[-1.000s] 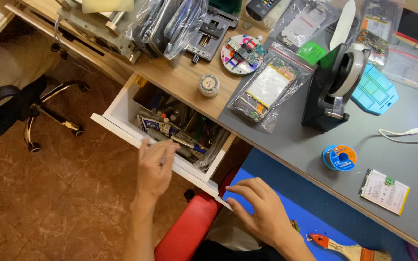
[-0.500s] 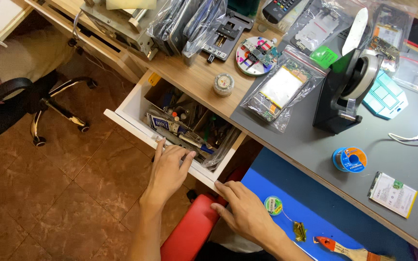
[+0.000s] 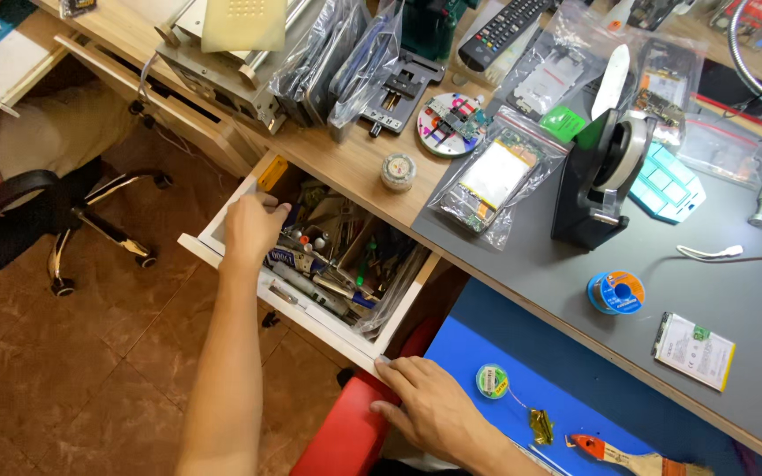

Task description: The person removes a protective film from a small rectangular battery using a pen-like tool. They then open a drawer to retrieve a yellow object and place it on the desk before returning to the battery.

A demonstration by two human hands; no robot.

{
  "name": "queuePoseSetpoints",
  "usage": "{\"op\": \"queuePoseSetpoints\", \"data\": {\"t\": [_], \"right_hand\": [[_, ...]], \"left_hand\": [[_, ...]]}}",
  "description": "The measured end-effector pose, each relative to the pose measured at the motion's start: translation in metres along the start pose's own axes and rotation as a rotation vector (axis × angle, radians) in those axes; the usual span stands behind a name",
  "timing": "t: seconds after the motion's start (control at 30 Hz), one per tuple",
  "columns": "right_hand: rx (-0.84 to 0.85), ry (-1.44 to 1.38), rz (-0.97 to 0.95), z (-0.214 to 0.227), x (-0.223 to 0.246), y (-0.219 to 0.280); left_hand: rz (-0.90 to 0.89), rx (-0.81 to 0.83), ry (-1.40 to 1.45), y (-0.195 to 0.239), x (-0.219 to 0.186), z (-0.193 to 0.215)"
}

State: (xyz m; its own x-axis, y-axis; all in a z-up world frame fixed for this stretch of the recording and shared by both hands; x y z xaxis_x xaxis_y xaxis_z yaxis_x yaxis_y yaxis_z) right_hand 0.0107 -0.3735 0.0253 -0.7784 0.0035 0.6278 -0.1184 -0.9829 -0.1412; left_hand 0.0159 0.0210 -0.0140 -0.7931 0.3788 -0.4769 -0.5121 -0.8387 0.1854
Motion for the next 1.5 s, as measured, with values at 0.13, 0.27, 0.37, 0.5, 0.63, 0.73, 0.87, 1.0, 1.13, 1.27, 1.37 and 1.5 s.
{"op": "queuePoseSetpoints", "data": {"t": [0.13, 0.27, 0.37, 0.5, 0.63, 0.73, 0.87, 1.0, 1.13, 1.27, 1.37, 1.5], "right_hand": [[0.065, -0.014, -0.048, -0.005, -0.004, 0.003], [0.033, -0.042, -0.041, -0.003, -0.004, 0.003], [0.042, -0.054, -0.060, 0.000, -0.004, 0.002], [0.011, -0.083, -0.062, 0.002, -0.002, 0.005], [-0.008, -0.104, -0.085, 0.007, -0.005, 0.001], [-0.074, -0.183, -0.236, 0.021, 0.001, -0.006], [-0.270, -0.182, -0.316, 0.025, -0.002, -0.008], [-0.348, -0.156, -0.363, 0.024, -0.009, -0.006], [-0.449, -0.126, -0.436, 0.033, -0.013, 0.000], [-0.528, -0.135, -0.498, 0.047, -0.015, 0.009], [-0.611, -0.222, -0.578, 0.056, -0.016, 0.015], [-0.684, -0.310, -0.757, 0.065, -0.015, 0.017]], "left_hand": [[0.181, 0.330, -0.184, -0.021, -0.029, -0.001], [0.219, 0.296, -0.318, -0.015, -0.045, 0.001], [0.248, 0.255, -0.151, 0.008, -0.052, 0.015], [0.104, -0.161, 0.280, 0.045, -0.043, 0.037], [0.162, -0.162, 0.766, 0.093, -0.045, 0.062], [0.320, 0.237, 0.822, 0.129, -0.052, 0.065], [0.160, 0.491, 0.653, 0.179, -0.076, 0.050], [0.144, 0.721, 0.630, 0.216, -0.104, 0.041], [0.015, 0.729, 0.882, 0.218, -0.091, 0.004], [0.113, 0.691, 0.753, 0.229, -0.100, 0.020], [-0.009, 0.494, 0.624, 0.232, -0.093, 0.014], [0.054, 0.480, 0.545, 0.242, -0.092, 0.002]]}}
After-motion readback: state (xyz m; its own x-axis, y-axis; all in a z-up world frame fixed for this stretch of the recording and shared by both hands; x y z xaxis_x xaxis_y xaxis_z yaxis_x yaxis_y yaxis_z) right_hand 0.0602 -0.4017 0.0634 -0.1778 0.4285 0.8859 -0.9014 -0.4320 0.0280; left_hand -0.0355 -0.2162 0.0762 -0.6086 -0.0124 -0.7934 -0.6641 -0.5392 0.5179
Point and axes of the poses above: each hand's wrist, its own y-axis away from the middle knuckle, its own z-axis out of the back of the hand, x = y × z, the point moved 1 cm from there along -y, towards the middle knuckle, and after that the axes turned 7 degrees about z, right-handed, at the moved point
